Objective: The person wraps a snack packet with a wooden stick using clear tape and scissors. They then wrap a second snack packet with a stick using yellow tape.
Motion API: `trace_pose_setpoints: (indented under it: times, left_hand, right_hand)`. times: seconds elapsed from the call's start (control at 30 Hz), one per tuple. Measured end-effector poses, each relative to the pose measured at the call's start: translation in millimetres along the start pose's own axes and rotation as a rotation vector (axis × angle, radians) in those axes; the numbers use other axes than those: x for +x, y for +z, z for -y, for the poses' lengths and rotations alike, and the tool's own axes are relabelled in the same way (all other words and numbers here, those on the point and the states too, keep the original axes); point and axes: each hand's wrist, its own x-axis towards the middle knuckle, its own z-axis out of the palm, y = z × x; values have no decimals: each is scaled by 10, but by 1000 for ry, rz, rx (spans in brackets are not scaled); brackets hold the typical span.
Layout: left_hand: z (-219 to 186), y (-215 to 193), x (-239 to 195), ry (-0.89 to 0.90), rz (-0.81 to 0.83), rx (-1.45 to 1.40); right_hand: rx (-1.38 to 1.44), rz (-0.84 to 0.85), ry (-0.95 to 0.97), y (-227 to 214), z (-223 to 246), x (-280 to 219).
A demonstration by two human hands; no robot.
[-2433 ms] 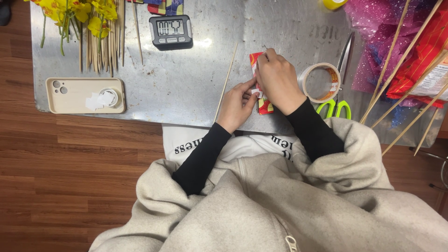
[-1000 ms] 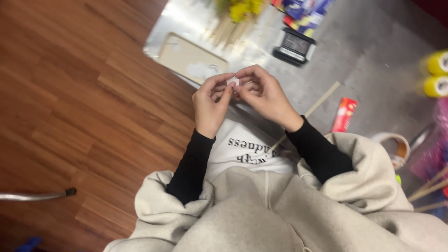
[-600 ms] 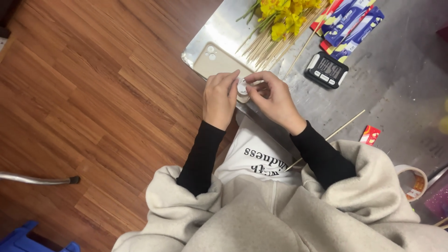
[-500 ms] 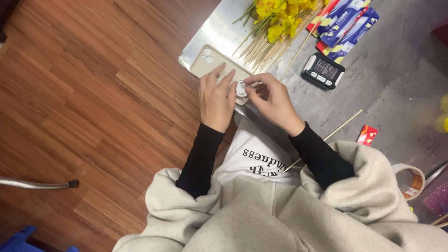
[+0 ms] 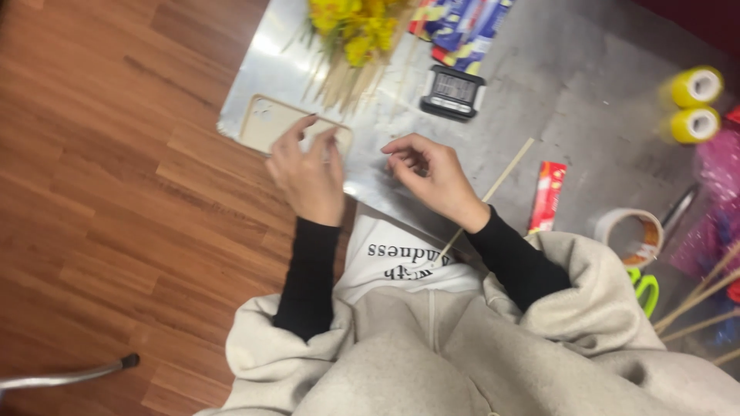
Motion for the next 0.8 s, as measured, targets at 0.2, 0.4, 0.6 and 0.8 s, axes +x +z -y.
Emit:
trace_pose_setpoints:
  times: [0.2, 0.4, 0.6, 0.8]
  left_hand:
    - [-121, -122, -16, -56, 35, -139]
    - [-171, -104, -289, -171, 63, -418]
    - [-412, -246, -310, -159, 258, -377]
    - [-1040, 28, -446, 99, 670, -433]
  right_hand:
    - [-15, 29, -31, -9, 58, -41]
    - [-45, 118, -112, 200, 236, 83]
    - [-30, 46, -51, 61, 18, -2]
    - [-267, -180, 104, -675, -403, -451]
